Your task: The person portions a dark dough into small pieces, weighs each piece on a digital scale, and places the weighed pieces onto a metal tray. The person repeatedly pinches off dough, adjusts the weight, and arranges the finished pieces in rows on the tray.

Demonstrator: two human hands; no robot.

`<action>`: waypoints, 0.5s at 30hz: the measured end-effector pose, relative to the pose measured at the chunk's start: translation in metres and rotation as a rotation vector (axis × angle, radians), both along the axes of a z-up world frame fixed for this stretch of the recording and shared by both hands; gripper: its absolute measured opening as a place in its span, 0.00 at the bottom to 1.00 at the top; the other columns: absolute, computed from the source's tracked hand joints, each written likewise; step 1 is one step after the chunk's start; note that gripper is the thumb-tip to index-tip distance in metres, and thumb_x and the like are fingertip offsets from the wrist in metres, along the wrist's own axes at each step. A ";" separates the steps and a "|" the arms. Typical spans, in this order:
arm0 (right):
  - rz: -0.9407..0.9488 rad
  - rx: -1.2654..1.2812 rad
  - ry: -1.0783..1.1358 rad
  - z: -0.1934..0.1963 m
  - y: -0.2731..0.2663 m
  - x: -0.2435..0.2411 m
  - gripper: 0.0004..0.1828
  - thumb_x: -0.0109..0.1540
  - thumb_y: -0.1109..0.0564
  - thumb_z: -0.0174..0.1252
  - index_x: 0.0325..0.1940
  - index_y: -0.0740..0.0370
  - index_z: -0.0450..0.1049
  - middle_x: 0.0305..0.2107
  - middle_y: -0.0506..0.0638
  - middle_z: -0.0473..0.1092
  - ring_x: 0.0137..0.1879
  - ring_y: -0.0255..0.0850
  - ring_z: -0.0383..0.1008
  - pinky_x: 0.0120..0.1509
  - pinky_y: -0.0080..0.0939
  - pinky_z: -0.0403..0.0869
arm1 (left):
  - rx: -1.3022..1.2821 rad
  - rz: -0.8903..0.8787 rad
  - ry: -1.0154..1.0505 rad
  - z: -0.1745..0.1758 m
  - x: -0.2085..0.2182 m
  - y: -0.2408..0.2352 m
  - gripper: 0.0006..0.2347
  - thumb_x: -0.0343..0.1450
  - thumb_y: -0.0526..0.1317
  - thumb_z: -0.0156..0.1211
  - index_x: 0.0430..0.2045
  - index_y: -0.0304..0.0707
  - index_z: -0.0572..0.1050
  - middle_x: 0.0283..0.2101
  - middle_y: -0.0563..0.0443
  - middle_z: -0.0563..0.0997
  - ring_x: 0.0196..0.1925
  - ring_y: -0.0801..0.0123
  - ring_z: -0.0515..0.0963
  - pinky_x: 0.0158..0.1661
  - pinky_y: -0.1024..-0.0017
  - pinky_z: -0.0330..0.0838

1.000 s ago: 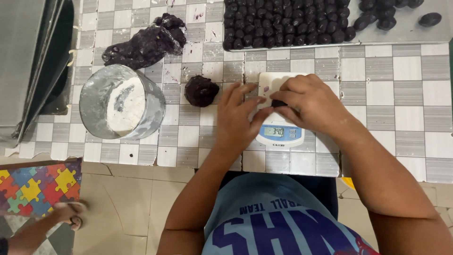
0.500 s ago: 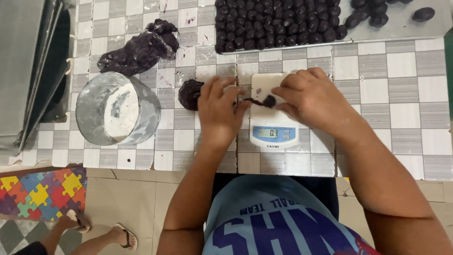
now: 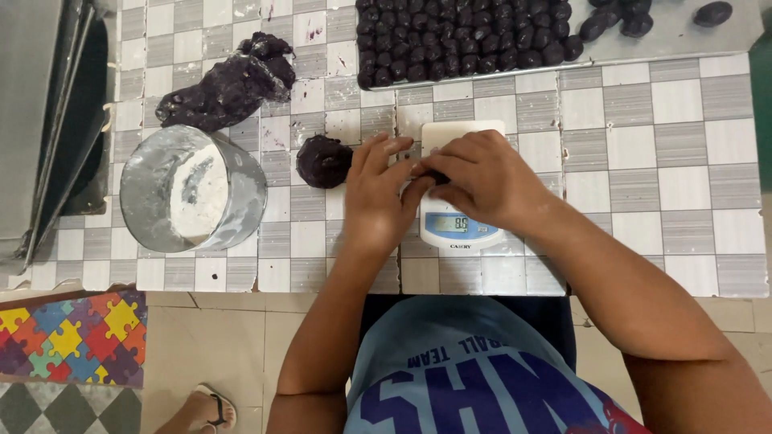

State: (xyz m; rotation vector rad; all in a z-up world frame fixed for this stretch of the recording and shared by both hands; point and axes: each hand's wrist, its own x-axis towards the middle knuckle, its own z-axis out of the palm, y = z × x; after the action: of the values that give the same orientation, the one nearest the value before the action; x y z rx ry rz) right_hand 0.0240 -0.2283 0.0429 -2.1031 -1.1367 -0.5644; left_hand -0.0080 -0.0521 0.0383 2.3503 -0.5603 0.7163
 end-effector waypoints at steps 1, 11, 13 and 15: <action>-0.003 -0.001 0.000 -0.002 -0.002 0.000 0.14 0.54 0.53 0.64 0.38 0.65 0.75 0.30 0.53 0.71 0.36 0.46 0.72 0.44 0.43 0.66 | -0.001 -0.003 0.000 0.002 -0.001 -0.001 0.07 0.59 0.35 0.69 0.21 0.39 0.75 0.40 0.48 0.74 0.50 0.47 0.71 0.49 0.57 0.66; 0.122 0.151 0.034 0.023 -0.006 0.001 0.11 0.53 0.59 0.62 0.36 0.67 0.75 0.31 0.57 0.70 0.37 0.53 0.72 0.43 0.48 0.67 | -0.164 -0.024 0.027 0.026 -0.008 0.002 0.04 0.63 0.34 0.65 0.27 0.41 0.77 0.40 0.50 0.74 0.51 0.49 0.71 0.52 0.57 0.66; 0.131 0.167 0.045 0.013 -0.001 0.000 0.15 0.52 0.55 0.66 0.37 0.67 0.75 0.32 0.59 0.70 0.40 0.54 0.72 0.48 0.49 0.66 | -0.166 -0.045 0.036 0.026 -0.010 0.001 0.05 0.62 0.34 0.66 0.27 0.41 0.77 0.40 0.49 0.75 0.50 0.49 0.71 0.51 0.56 0.66; 0.110 0.199 0.131 -0.007 0.000 0.003 0.05 0.52 0.61 0.64 0.30 0.63 0.75 0.33 0.52 0.72 0.43 0.48 0.73 0.53 0.46 0.64 | -0.188 -0.066 0.030 0.027 -0.012 -0.001 0.04 0.63 0.34 0.65 0.27 0.41 0.76 0.41 0.50 0.75 0.51 0.49 0.71 0.52 0.57 0.66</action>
State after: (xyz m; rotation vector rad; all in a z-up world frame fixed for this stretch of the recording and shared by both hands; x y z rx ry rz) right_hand 0.0271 -0.2280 0.0359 -1.8678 -1.0689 -0.4616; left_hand -0.0199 -0.0535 0.0648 2.1558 -0.5310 0.6731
